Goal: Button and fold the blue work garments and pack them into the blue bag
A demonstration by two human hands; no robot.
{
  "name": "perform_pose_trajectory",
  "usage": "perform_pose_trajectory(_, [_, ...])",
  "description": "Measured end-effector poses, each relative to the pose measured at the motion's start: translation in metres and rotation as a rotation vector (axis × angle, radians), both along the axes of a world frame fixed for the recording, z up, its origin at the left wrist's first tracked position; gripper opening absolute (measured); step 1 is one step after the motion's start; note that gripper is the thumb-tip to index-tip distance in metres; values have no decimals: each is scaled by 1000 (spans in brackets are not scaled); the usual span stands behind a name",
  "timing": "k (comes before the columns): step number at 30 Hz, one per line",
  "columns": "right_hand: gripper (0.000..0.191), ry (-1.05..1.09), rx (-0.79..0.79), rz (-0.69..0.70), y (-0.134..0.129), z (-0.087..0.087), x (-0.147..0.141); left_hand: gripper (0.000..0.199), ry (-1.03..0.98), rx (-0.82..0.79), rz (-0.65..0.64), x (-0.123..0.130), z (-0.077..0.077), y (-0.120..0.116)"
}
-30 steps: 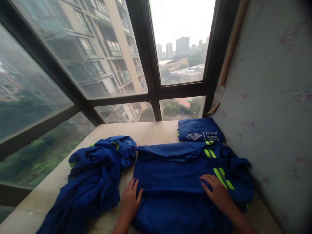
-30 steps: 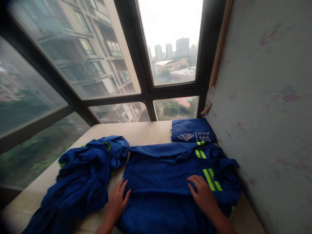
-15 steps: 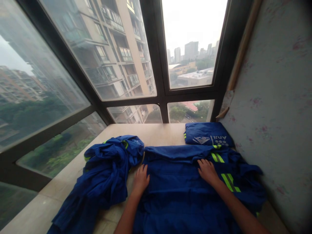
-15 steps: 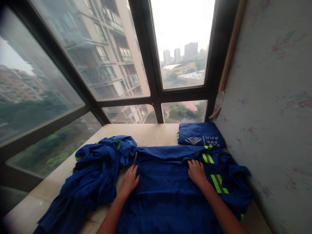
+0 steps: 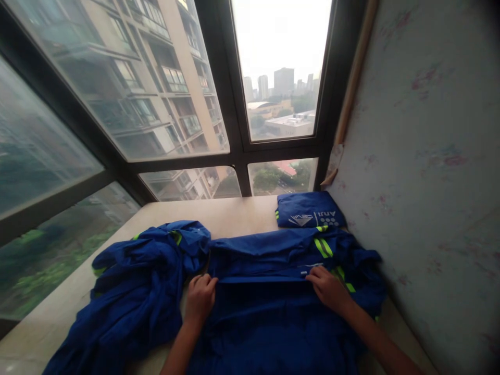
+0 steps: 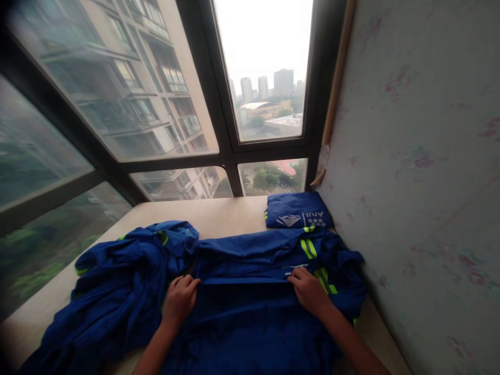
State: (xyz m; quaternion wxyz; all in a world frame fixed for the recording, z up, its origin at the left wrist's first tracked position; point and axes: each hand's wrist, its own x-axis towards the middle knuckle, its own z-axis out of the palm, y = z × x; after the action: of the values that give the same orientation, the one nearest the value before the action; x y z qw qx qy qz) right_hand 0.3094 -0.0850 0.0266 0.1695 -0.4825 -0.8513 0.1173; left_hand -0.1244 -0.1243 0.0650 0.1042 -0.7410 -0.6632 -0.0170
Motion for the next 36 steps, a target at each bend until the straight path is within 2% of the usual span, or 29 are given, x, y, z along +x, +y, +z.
perform_pose_trajectory(4, [40,83,-33,-27,-28,-22,8,41,14,28,34,-6,-36,-35])
perform_pose_trajectory(7, [39,99,-61,-57,-32,-25,4,46,11,17,87,-4,-52,-41])
perform_pose_trajectory(12, [35,118,-54,-111,-22,-17,0,32,-31,60,105,1,-44,-26])
perform_pose_trajectory(15, [30,193,21,-161,-13,-18,11,30,-15,49,158,3,-38,-23])
perform_pose_trajectory(18, [30,312,153,-323,4,-21,39,33,23,62,196,9,-31,-22])
perform_pose_trajectory(20, [33,378,149,-505,18,-23,62,35,15,88,185,22,-25,-17])
perform_pose_trajectory(23, [40,434,14,-727,38,-26,88,39,-123,53,79,64,-16,-4])
perform_pose_trajectory(25, [40,444,-52,-774,48,-27,97,43,-291,-56,-51,110,-13,5])
perform_pose_trajectory(29, [28,447,-129,-756,59,-29,100,49,-512,-254,-293,224,-11,16])
perform_pose_trajectory(32, [25,447,-178,-707,60,-30,101,55,-542,-308,-372,300,-6,32])
perform_pose_trajectory(34, [25,446,-206,-664,58,-31,102,55,-566,-353,-376,336,-4,49])
perform_pose_trajectory(36, [26,445,-229,-624,53,-32,102,51,-594,-393,-363,361,-5,67])
